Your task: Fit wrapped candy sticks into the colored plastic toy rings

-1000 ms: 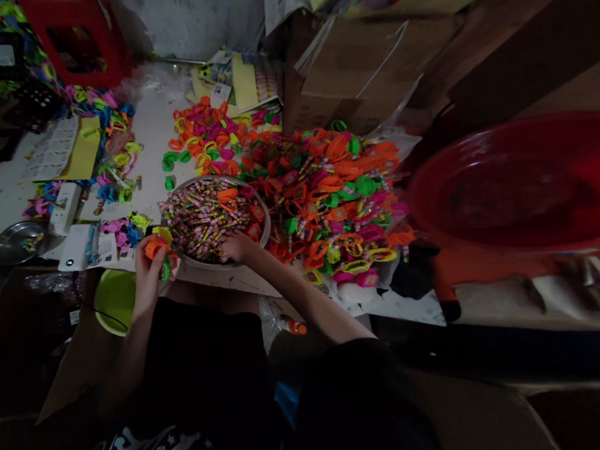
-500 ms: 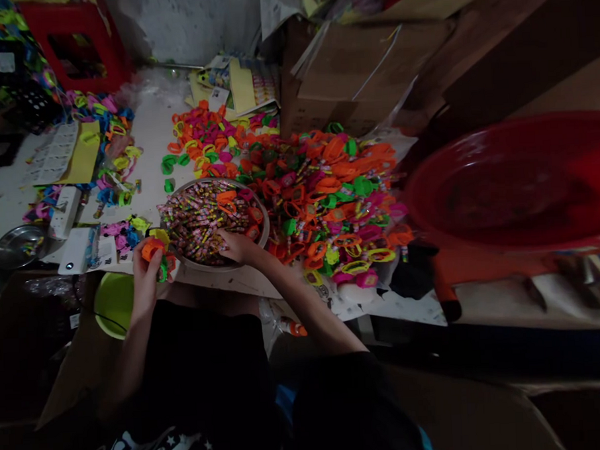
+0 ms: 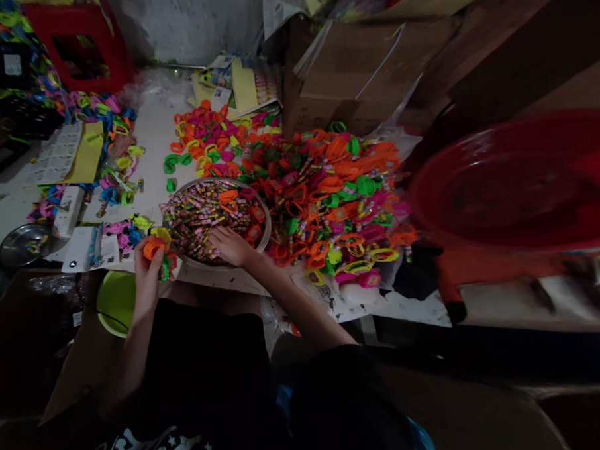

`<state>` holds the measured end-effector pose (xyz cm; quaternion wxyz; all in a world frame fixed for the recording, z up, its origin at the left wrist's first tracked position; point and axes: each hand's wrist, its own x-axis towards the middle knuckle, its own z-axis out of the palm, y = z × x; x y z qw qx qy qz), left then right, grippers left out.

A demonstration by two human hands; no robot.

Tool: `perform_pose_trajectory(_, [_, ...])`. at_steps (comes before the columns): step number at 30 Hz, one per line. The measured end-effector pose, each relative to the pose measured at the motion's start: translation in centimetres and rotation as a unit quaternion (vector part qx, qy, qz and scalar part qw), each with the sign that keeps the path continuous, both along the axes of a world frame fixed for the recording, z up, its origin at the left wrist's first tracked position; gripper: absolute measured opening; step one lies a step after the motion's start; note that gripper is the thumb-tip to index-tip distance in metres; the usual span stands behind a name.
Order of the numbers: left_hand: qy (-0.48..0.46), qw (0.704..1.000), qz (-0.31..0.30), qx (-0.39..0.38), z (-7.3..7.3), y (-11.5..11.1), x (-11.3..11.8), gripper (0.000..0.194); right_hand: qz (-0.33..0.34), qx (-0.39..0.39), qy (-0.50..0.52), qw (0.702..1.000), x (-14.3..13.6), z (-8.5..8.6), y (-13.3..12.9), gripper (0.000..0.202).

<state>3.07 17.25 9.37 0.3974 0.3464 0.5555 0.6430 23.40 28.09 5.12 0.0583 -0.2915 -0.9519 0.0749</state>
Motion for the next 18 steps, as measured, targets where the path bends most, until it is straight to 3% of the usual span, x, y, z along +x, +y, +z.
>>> perform_pose_trajectory(6, [-0.014, 1.0, -0.004, -0.002, -0.2, 0.1, -0.1, 0.044, 0.004, 0.036, -0.028, 0.999, -0.5, -0.3, -0.5, 0.029])
perform_pose_trajectory(18, [-0.012, 1.0, -0.006, -0.004, -0.2, 0.1, -0.1, 0.045, 0.055, 0.007, -0.006, 0.998, -1.2, -1.2, -1.0, 0.027])
